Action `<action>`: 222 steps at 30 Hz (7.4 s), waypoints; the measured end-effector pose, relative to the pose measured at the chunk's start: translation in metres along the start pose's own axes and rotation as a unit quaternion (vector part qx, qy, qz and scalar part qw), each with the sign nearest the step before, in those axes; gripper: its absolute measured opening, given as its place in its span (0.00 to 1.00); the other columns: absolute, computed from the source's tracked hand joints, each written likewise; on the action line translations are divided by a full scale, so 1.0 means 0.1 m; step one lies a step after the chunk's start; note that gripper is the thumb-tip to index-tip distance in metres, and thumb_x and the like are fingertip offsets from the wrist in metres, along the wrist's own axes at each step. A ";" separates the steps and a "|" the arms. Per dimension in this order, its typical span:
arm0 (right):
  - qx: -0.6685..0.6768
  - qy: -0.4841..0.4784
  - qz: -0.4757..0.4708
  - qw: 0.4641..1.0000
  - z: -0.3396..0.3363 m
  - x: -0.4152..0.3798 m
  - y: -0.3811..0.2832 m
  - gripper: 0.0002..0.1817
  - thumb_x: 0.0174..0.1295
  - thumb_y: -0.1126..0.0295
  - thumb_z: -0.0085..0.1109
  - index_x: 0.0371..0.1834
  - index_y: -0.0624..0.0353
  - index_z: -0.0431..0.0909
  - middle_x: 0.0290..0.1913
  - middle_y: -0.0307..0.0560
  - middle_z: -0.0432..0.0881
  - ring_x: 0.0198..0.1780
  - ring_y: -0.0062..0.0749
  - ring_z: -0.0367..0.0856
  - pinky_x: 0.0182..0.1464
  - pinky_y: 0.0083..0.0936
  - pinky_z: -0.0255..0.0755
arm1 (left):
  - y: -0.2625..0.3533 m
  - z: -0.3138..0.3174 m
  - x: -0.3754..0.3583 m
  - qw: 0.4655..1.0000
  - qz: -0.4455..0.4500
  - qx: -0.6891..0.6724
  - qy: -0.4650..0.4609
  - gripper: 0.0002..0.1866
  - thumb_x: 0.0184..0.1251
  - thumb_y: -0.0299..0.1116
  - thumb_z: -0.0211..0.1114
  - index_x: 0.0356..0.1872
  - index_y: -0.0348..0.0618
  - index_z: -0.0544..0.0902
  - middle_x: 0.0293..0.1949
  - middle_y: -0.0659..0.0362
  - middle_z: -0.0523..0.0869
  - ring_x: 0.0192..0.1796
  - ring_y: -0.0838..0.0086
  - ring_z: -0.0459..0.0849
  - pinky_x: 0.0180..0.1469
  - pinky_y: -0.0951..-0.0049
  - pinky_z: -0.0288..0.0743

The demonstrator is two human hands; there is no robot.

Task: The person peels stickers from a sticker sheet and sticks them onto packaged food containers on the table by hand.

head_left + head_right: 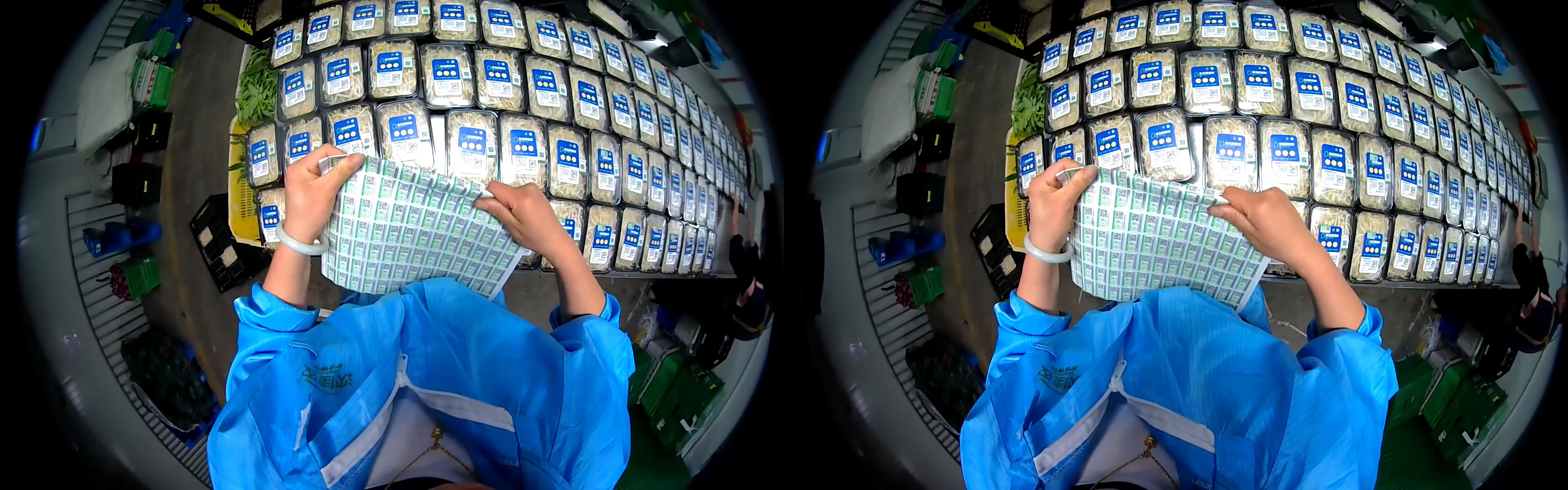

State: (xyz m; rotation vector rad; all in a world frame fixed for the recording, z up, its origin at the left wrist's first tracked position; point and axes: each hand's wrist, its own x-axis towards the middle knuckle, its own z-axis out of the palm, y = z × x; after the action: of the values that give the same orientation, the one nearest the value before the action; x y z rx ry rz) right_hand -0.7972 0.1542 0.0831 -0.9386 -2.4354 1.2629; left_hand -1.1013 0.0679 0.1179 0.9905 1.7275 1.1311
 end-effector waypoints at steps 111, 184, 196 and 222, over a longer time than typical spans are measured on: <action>0.176 0.157 0.239 0.942 0.15 0.89 1.84 0.14 0.61 0.67 0.69 0.41 0.60 0.74 0.27 0.38 0.78 0.30 0.22 0.74 0.36 0.24 0.70 | -1.03 -1.12 -0.05 0.981 -0.129 -0.022 0.140 0.05 0.64 0.24 0.71 0.38 0.33 0.85 0.33 0.62 0.87 0.32 0.84 0.80 0.36 0.82 0.73; 0.074 -0.047 -0.003 0.996 0.51 2.18 0.40 0.15 0.63 0.58 0.65 0.37 0.59 0.78 0.28 0.57 0.81 0.33 0.55 0.82 0.35 0.43 0.72 | -0.67 -0.30 1.46 0.999 -0.024 -0.017 -0.033 0.07 0.68 0.28 0.69 0.40 0.34 0.85 0.31 0.63 0.88 0.32 0.87 0.80 0.33 0.84 0.72; 0.060 -0.035 0.008 0.998 0.55 1.95 0.49 0.17 0.68 0.52 0.59 0.40 0.57 0.78 0.27 0.55 0.82 0.32 0.55 0.82 0.34 0.45 0.73 | -0.75 -0.19 1.37 0.998 0.051 -0.004 0.031 0.12 0.73 0.30 0.65 0.28 0.36 0.81 0.22 0.73 0.73 0.27 0.90 0.65 0.27 0.84 0.59; 0.133 0.320 0.245 0.905 -0.24 2.23 2.44 0.16 0.53 0.61 0.74 0.33 0.65 0.86 0.31 0.49 0.88 0.32 0.27 0.84 0.36 0.26 0.74 | -1.00 -0.28 1.35 0.992 -0.115 -0.058 0.004 0.15 0.78 0.36 0.57 0.33 0.37 0.82 0.26 0.70 0.79 0.28 0.90 0.68 0.30 0.84 0.62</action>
State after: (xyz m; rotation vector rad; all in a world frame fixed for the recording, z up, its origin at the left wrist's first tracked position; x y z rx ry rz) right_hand -0.8509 0.4150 -0.1147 -1.6275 -1.5292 1.1317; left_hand -1.1915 0.1540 0.0019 0.6965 1.7118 1.0729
